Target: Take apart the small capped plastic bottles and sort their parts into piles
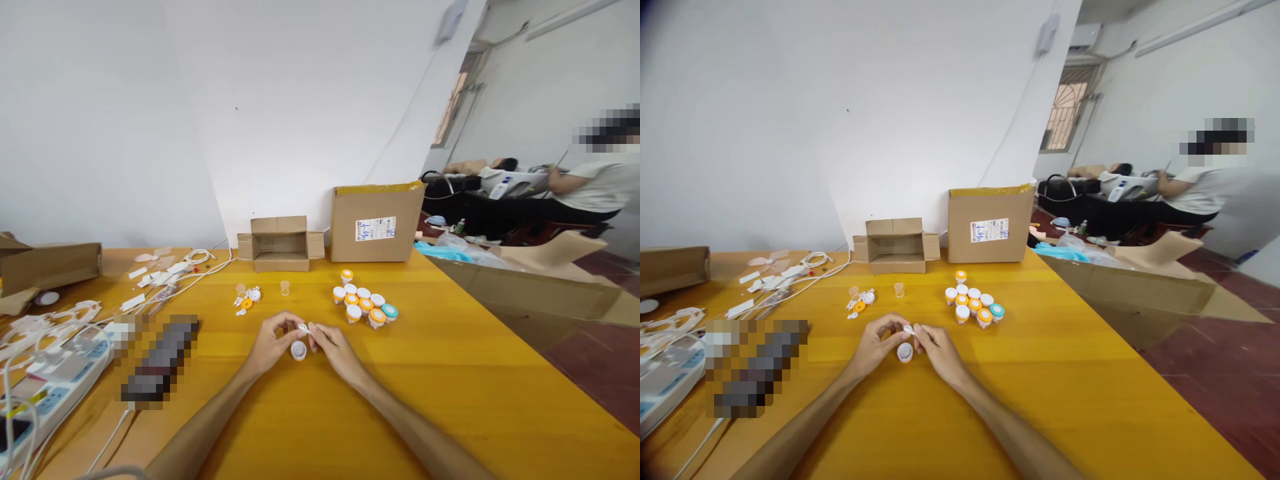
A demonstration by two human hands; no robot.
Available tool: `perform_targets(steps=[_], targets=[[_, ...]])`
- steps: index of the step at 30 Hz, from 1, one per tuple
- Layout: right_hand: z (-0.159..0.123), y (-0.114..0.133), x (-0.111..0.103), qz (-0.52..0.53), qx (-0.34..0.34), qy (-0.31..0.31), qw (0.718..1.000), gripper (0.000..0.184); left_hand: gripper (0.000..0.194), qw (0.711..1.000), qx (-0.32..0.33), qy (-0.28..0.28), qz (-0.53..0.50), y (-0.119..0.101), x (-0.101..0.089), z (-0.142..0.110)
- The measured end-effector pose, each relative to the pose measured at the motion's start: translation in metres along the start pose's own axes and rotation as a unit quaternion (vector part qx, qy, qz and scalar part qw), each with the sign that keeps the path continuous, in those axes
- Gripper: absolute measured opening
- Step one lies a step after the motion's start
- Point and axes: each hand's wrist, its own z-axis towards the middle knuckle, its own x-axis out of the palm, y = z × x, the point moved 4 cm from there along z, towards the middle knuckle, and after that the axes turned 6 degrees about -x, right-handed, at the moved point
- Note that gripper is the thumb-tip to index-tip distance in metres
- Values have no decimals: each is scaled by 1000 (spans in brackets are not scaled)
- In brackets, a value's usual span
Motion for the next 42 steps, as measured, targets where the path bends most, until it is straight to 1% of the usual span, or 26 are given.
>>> perform_targets(steps=[4, 9, 14, 21, 25, 30, 36, 42], targets=[[-1, 2, -1, 9, -14, -15, 1000, 63, 27, 1000, -20, -11, -18, 0, -1, 0], [-2, 8, -2, -5, -48, -28, 998, 42, 33, 998, -36, -27, -51, 4, -2, 2], [-2, 8, -1, -10, -57, -28, 998, 34, 36, 997, -45, -11, -58, 4, -1, 2], [-2, 8, -4, -13, -55, -30, 998, 38, 34, 995, -40, 31, -83, 2, 2, 0], [-2, 9, -5, -16, -57, -27, 998, 42, 32, 995, -37, 29, -86, 5, 1, 1], [-2, 9, -4, -10, -57, -17, 998, 41, 34, 996, -37, 20, -77, 5, 0, 1], [-1, 4, 0, 5, -45, 8, 999, 47, 34, 995, -32, 42, -86, 3, 1, 0], [-1, 4, 1, 4, -41, 26, 999, 54, 37, 995, -24, 48, -80, 3, 2, -1]])
